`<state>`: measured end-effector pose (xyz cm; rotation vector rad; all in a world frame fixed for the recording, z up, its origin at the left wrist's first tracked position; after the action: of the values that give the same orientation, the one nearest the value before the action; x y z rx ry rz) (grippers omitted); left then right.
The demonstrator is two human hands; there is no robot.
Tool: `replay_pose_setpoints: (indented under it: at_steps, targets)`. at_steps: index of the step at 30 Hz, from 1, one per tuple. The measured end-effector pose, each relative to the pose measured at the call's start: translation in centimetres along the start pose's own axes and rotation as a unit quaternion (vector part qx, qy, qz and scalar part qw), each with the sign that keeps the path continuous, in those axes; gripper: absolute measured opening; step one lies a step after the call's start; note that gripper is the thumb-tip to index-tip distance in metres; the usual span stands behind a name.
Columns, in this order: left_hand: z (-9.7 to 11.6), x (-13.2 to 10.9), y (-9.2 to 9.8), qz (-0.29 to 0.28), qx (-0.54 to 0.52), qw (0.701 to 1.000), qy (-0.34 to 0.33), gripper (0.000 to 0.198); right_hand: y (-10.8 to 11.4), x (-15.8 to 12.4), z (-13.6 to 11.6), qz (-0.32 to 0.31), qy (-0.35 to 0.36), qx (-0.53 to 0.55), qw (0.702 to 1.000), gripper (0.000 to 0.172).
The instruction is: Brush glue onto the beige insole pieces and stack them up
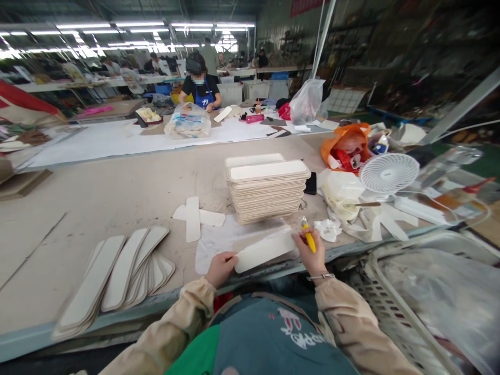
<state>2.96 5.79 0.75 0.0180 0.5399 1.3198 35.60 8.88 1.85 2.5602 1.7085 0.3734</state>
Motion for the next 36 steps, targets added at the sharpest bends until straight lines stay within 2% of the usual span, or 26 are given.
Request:
replay_pose_setpoints:
  at_steps: [3,7,18,25,36]
  targets:
    - [0.1,1.5,0.9,0.053,0.051,0.997,-0.006,0.018,-0.9,1.6,0.5,-0.013,0.003,-0.027,1.0,0.04]
    - [-0.3,2.0,1.3,0.091,0.097,0.991,0.002,0.019,-1.7,2.6,1.4,-0.026,0.007,-0.059,0.998,0.04]
    - [0.0,2.0,1.0,0.073,0.167,0.983,0.002,0.024,-1.8,2.9,2.4,-0.046,0.018,-0.133,0.99,0.044]
    - [0.5,1.9,0.8,0.063,0.194,0.979,-0.022,0.022,-2.0,2.9,2.4,-0.065,0.028,-0.139,0.988,0.036]
    - [0.6,2.0,1.0,0.08,0.222,0.97,-0.058,0.026,-1.8,2.7,2.4,-0.07,0.058,-0.155,0.984,0.033]
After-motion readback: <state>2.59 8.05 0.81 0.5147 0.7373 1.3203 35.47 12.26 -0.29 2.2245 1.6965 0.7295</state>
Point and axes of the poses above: each hand's wrist, its own x-axis towards the middle knuckle, its own y-axis out of the back of the hand, z = x × y, the point moved 8 cm from there along x, towards the middle knuckle, and after that the axes turned 6 degrees about -z, right-handed, at the moved point
